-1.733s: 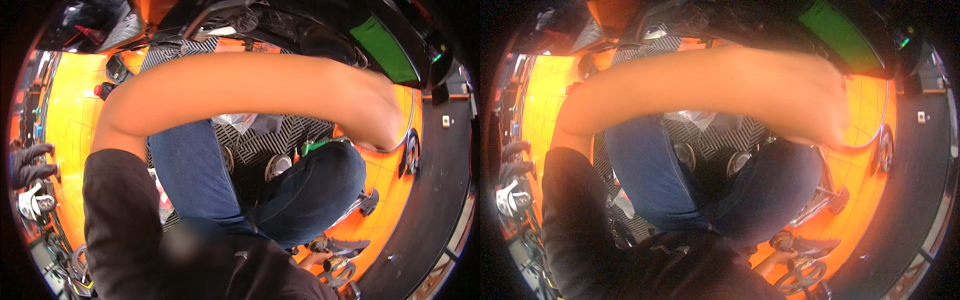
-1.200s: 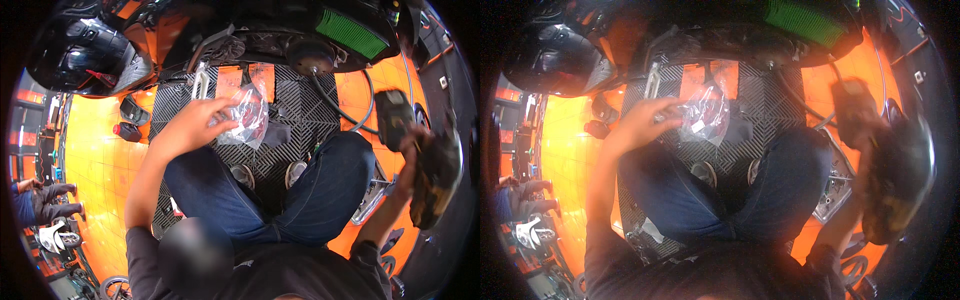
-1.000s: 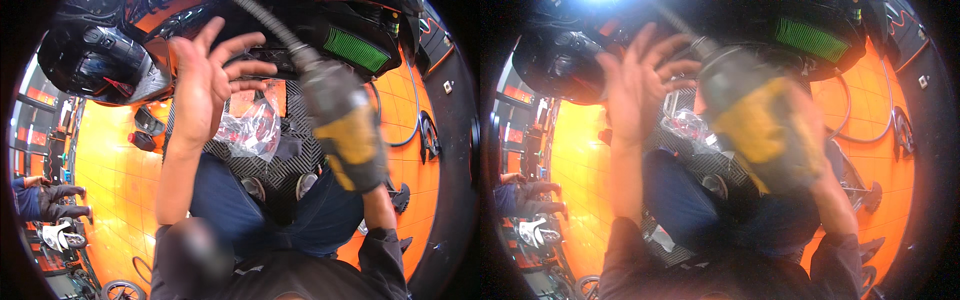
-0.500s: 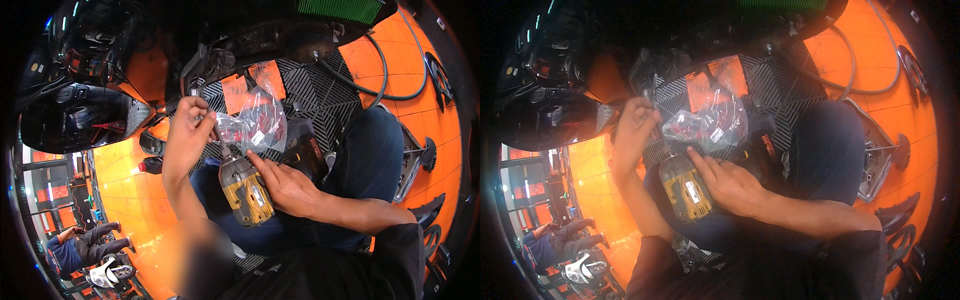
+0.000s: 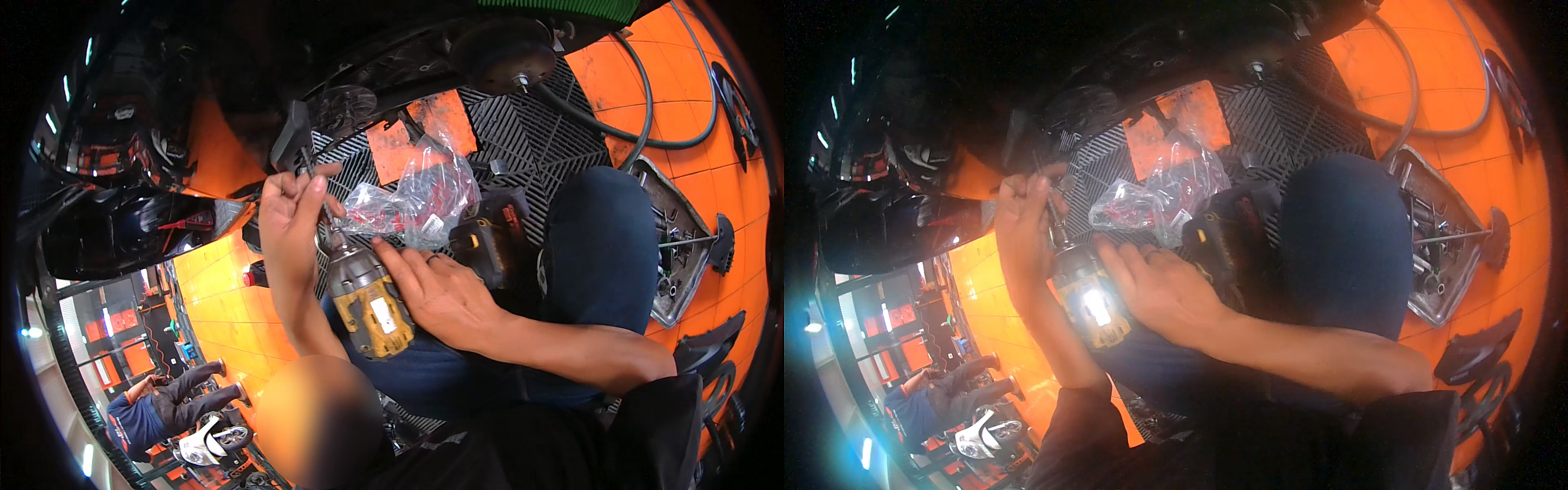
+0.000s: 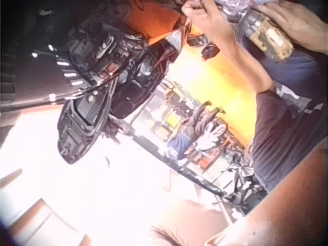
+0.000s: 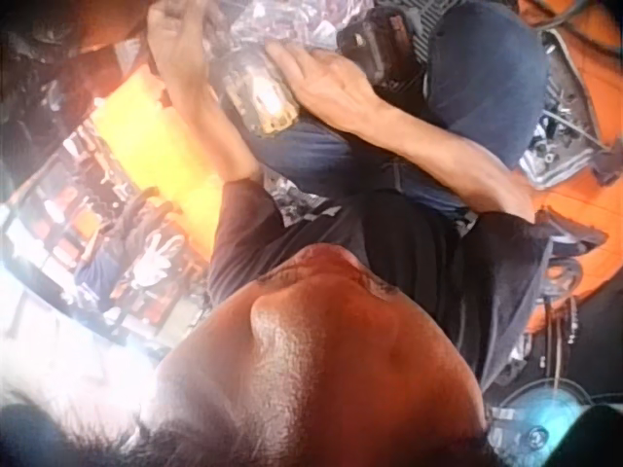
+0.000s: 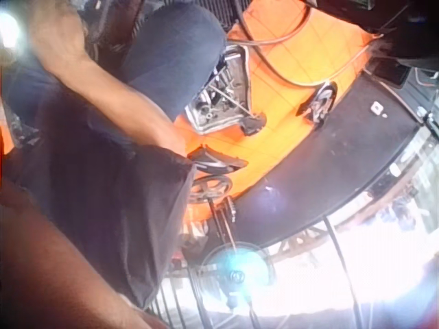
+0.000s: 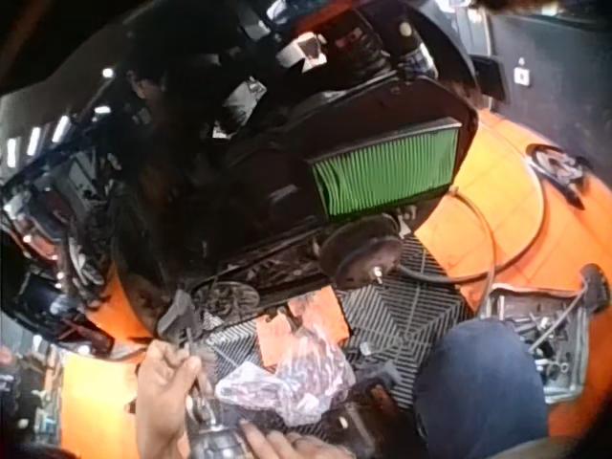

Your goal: The person sits on the floor and works on the underside of a motorcycle. They use a power drill and a screwdriver to remove and install parts, including a black plastic cover, while handling various tools and components.

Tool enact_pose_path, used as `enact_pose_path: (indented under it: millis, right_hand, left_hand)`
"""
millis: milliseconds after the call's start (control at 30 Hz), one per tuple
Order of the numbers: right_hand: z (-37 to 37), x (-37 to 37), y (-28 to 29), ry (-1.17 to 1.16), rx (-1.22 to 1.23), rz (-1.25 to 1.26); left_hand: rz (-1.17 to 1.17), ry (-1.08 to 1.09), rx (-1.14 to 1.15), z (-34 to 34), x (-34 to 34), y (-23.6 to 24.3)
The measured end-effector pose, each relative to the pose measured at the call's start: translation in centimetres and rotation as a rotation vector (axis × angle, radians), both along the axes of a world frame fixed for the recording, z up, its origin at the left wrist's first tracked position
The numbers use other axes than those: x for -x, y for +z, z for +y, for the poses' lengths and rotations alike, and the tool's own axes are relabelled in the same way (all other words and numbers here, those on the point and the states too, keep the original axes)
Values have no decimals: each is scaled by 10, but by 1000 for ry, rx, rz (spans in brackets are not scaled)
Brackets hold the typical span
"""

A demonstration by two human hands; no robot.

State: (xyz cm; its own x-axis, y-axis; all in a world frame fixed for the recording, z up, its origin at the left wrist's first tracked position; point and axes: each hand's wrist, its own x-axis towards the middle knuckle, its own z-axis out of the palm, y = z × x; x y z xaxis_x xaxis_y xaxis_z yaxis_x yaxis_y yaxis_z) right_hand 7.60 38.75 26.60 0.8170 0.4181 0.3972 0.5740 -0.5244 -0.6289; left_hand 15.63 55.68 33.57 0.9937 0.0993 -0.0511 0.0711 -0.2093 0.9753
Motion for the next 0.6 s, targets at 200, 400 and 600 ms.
enact_pose_path:
  millis: [200, 400, 600]
  right_hand:
    - [24, -10, 5, -83, -41, -20]
    - [38, -17, 11, -110, -66, 50]
    - [44, -25, 15, -118, -27, 69]
  left_hand:
    - [234, 24, 1, 6, 11, 17]
    - [191, 2, 193, 15, 5, 8]
    - [188, 54, 288, 13, 7, 6]
